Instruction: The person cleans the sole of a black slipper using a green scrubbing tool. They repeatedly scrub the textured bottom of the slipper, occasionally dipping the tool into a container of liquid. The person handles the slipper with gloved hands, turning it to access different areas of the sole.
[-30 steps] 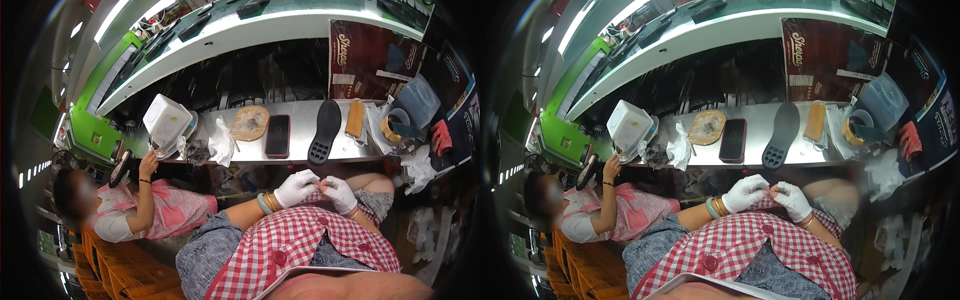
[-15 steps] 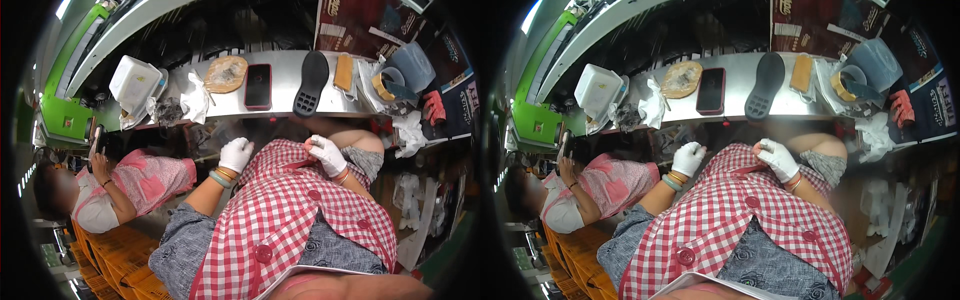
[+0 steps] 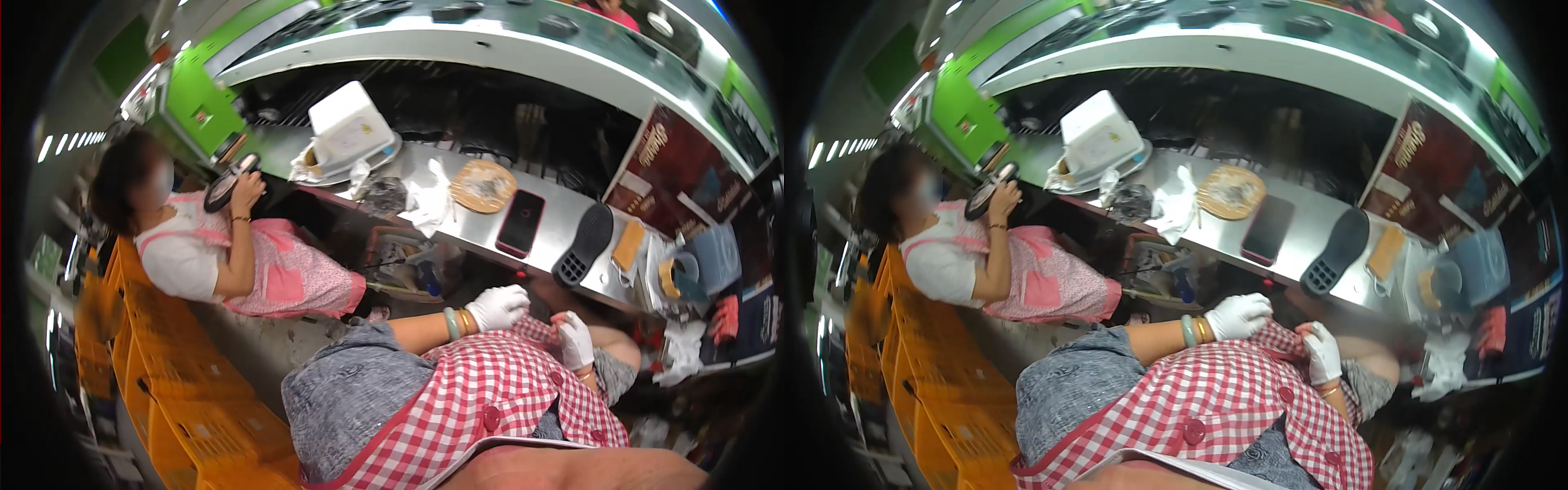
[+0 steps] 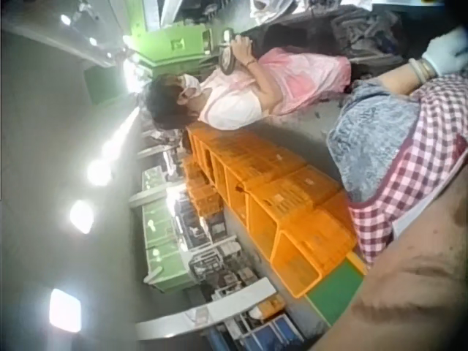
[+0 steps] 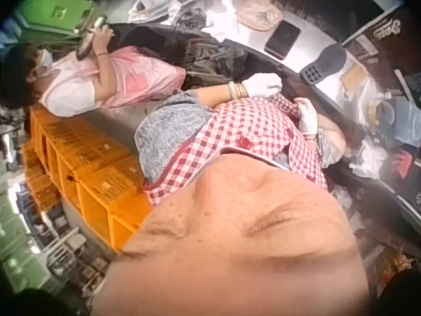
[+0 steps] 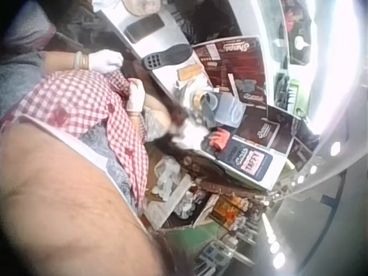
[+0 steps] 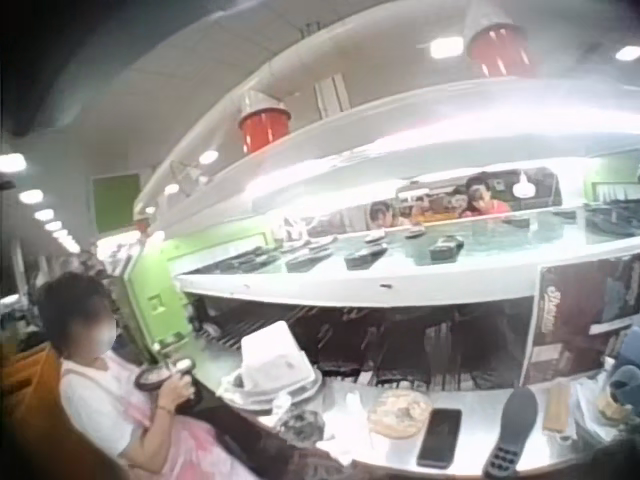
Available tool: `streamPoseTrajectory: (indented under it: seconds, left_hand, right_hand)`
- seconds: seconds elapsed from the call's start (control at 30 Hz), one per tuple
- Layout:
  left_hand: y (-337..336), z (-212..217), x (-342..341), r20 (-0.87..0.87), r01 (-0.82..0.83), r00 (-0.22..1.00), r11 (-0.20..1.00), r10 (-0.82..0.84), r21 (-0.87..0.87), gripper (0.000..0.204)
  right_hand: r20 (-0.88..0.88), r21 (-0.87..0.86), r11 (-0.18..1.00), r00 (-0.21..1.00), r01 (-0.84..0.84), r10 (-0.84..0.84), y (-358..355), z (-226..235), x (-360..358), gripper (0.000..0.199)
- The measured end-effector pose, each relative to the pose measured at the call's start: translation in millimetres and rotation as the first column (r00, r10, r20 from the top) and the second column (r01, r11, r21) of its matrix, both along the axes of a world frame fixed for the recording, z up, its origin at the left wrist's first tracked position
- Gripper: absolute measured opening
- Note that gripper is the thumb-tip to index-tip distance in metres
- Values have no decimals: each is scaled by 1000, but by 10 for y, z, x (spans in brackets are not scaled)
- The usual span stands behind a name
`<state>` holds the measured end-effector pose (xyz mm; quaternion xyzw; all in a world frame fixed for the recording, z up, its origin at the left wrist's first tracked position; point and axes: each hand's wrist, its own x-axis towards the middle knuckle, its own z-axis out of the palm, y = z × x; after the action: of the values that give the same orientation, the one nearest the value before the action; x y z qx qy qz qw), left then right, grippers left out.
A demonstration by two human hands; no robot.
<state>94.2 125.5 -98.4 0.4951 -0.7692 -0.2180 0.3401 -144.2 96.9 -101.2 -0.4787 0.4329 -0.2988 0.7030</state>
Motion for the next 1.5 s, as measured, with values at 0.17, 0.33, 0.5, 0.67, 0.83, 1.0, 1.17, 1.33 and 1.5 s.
streamPoseTrajectory:
  seconds: [0.17, 0.33, 0.5, 0.67, 0.83, 1.0, 1.17, 1.33, 1.5]
  left_hand:
    - [-123, 163, -199, -89, 71, 993, 989, -83, -128, 15]
    - [-265, 547, -295, -188, 32, 982, 999, -35, -17, 7]
    - [-560, 688, -477, -170, -37, 985, 985, 8, -166, 17]
    - [-861, 582, -614, 28, -115, 992, 962, 125, -246, 38]
    - [-841, 543, -744, 126, -59, 989, 993, 72, -103, 59]
    - [-737, 865, -702, 108, -10, 994, 999, 14, -44, 66]
    - [-670, 684, -428, -58, -101, 994, 990, 95, -102, 58]
    - [-529, 544, -183, -110, -207, 975, 966, 192, -155, 53]
    - [-336, 470, -81, -125, -254, 963, 957, 237, -137, 49]
  right_hand:
    - [16, 15, 1000, 1000, 15, -15, -12, -26, 13, 15]
    - [64, -27, 997, 995, 77, -75, -17, 135, -101, 15]
    - [40, 15, 979, 978, 205, -206, 14, 271, -429, 18]
    - [8, -48, 768, 769, 639, -639, 82, 684, -947, 17]
    - [54, -186, 528, 545, 829, -837, 215, 796, -1632, 21]
    - [245, -228, 364, 415, 903, -876, 358, 1101, -1683, 31]
    - [343, -150, 166, 209, 975, -916, 170, 943, -1739, 28]
    - [402, -47, 409, 392, 911, -827, 129, 546, -1853, 36]
    - [426, -29, 423, 394, 906, -814, 142, 475, -1910, 35]
